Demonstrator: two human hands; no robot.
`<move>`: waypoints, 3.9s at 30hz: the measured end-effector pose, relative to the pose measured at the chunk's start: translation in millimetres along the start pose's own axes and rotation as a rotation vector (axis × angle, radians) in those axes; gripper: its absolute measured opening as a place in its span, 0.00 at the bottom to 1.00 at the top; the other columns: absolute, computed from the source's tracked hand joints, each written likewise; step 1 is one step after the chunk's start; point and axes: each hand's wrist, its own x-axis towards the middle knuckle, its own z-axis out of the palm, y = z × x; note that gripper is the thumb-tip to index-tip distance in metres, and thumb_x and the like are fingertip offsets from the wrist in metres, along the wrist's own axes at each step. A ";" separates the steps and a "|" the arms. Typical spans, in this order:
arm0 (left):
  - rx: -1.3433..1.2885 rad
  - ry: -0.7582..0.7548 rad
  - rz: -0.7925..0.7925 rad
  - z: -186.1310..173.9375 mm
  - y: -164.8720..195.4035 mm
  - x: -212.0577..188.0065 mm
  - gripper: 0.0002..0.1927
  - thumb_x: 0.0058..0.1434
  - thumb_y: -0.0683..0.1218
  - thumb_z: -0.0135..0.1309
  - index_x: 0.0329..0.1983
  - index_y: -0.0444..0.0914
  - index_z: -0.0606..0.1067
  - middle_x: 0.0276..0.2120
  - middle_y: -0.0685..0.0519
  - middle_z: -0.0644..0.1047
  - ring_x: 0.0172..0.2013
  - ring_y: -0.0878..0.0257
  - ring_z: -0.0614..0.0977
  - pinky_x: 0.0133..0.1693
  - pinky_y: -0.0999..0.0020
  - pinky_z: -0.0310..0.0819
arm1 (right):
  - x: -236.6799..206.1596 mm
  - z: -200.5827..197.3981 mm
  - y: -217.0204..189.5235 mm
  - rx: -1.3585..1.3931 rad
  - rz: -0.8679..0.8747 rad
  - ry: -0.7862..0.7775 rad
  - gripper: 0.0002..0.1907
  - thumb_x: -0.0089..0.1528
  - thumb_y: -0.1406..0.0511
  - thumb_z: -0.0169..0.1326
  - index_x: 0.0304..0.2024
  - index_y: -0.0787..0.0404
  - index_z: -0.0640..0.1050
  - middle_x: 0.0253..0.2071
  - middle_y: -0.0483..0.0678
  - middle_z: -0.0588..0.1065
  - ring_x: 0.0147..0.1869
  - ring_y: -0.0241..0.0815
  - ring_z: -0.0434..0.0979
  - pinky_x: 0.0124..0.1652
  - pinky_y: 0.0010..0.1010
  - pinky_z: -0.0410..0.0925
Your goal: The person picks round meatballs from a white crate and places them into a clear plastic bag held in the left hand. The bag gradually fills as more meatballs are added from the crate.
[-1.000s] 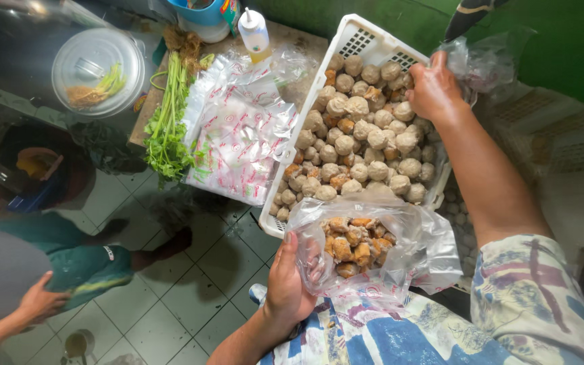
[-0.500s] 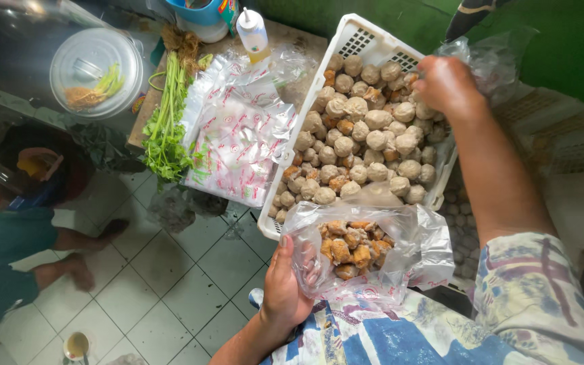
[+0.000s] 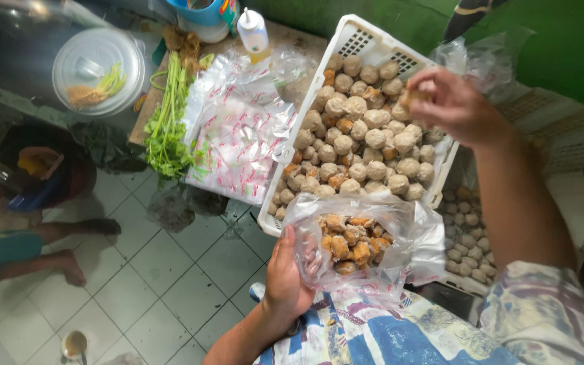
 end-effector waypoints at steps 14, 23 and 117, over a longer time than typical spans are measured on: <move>-0.020 -0.015 0.019 -4.6 -4.4 -8.6 0.16 0.72 0.58 0.45 0.49 0.42 0.69 0.27 0.57 0.66 0.24 0.69 0.67 0.26 0.73 0.63 | 124.4 63.1 48.6 -0.891 0.061 0.116 0.19 0.62 0.67 0.56 0.55 0.66 0.78 0.52 0.61 0.77 0.50 0.54 0.78 0.50 0.44 0.71; -0.036 -0.021 0.049 -11.4 -1.9 -18.2 0.17 0.72 0.59 0.45 0.46 0.40 0.68 0.26 0.56 0.67 0.23 0.67 0.68 0.27 0.72 0.64 | 186.9 81.0 65.0 -0.956 0.663 0.041 0.24 0.59 0.53 0.58 0.53 0.59 0.79 0.54 0.58 0.77 0.59 0.61 0.74 0.56 0.48 0.69; 0.009 -0.154 0.010 0.4 -19.8 -2.3 0.17 0.76 0.58 0.41 0.48 0.41 0.68 0.26 0.55 0.66 0.24 0.64 0.69 0.27 0.70 0.64 | -72.8 144.9 -74.7 -0.461 -0.267 -0.101 0.09 0.60 0.68 0.62 0.43 0.59 0.81 0.40 0.50 0.80 0.41 0.42 0.82 0.39 0.31 0.77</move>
